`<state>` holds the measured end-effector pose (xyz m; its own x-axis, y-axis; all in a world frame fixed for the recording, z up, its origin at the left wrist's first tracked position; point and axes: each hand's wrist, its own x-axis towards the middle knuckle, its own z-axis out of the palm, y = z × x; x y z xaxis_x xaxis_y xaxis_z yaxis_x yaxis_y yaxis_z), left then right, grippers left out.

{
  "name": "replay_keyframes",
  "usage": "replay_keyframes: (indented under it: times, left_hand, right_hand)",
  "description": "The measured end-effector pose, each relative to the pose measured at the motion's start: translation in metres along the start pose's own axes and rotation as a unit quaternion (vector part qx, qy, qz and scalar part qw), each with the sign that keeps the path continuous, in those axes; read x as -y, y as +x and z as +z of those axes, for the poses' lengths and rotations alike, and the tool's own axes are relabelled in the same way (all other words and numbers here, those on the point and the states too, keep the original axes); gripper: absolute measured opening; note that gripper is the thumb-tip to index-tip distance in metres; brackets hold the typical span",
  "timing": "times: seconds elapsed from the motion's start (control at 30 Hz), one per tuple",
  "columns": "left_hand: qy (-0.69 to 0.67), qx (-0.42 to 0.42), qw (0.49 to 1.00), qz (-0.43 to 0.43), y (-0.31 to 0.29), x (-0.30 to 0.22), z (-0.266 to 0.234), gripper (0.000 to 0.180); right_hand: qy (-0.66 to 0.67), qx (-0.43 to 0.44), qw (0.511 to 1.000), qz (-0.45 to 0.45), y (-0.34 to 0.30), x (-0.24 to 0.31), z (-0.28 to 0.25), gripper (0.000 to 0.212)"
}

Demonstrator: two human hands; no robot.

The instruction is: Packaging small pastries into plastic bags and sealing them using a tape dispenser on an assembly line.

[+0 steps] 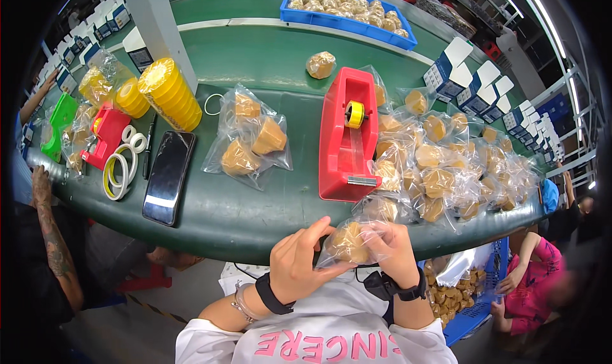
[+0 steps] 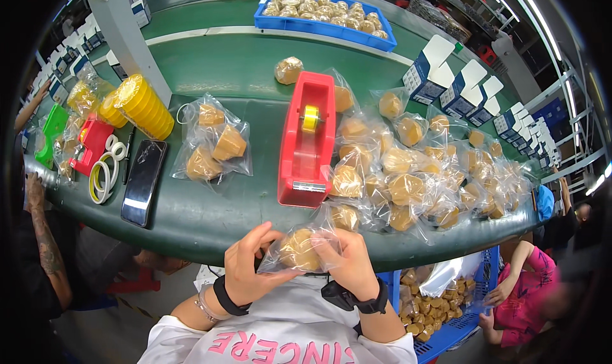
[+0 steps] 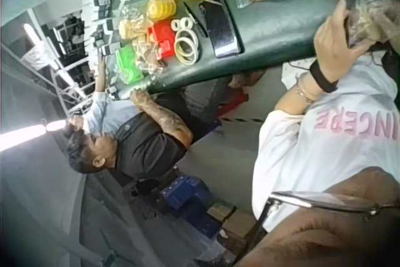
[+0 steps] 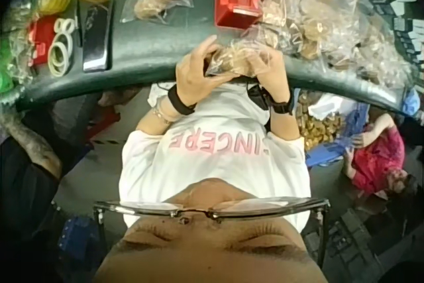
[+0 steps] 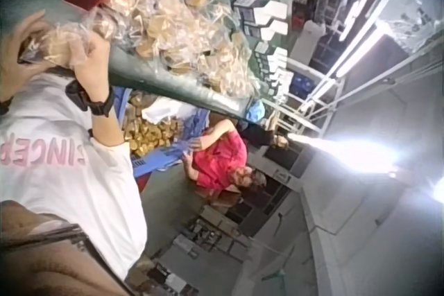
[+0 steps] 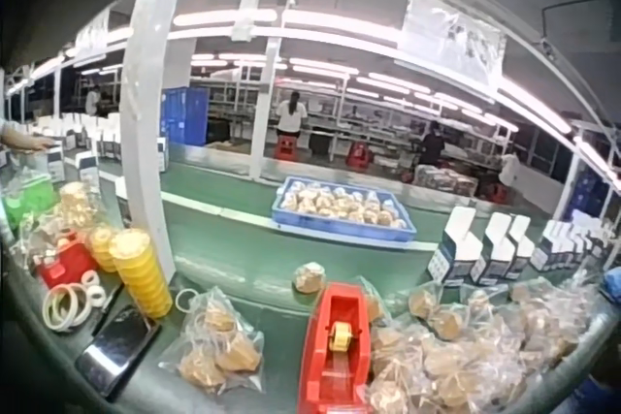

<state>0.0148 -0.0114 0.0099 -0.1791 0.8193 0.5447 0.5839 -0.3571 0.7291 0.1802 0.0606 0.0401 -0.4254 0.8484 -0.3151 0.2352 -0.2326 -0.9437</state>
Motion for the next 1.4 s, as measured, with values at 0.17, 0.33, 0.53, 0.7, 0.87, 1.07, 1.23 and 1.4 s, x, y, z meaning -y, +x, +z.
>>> replay_keyframes:
  times: [0.17, 0.33, 0.53, 0.7, 0.87, 1.07, 1.23, 1.4]
  left_hand:
    - [-0.025, -0.002, 1.000, -0.008, -0.002, 0.004, 0.002, 0.076]
    - [-0.041, 0.005, 0.998, -0.042, -0.004, 0.003, 0.001, 0.073]
    - [-0.030, -0.002, 1.000, -0.003, -0.004, 0.004, 0.004, 0.073]
    - [-0.023, -0.018, 0.997, 0.065, 0.000, 0.004, 0.000, 0.068]
    - [-0.106, -0.064, 0.988, 0.088, 0.005, -0.003, -0.006, 0.048]
    - [-0.027, 0.014, 0.993, 0.116, 0.004, -0.012, -0.023, 0.037]
    - [-0.022, -0.001, 0.989, 0.149, 0.006, -0.015, -0.025, 0.033]
    - [0.002, -0.027, 0.987, 0.157, 0.009, -0.025, -0.026, 0.027]
  right_hand:
    - [-0.074, -0.018, 0.997, -0.021, -0.004, 0.008, 0.003, 0.019]
    - [-0.088, -0.012, 0.996, -0.018, -0.001, 0.005, 0.004, 0.018]
    - [-0.106, -0.032, 0.992, -0.062, -0.001, -0.004, 0.009, 0.020]
    - [-0.086, -0.044, 0.989, -0.112, -0.004, -0.005, 0.014, 0.024]
    - [-0.145, -0.087, 0.966, -0.194, -0.016, 0.008, 0.018, 0.023]
    - [-0.129, -0.101, 0.964, -0.210, -0.028, 0.018, 0.021, 0.023]
    - [-0.111, -0.097, 0.973, -0.178, -0.032, 0.026, 0.025, 0.028]
    - [-0.027, -0.096, 0.986, -0.131, -0.030, 0.023, 0.032, 0.033]
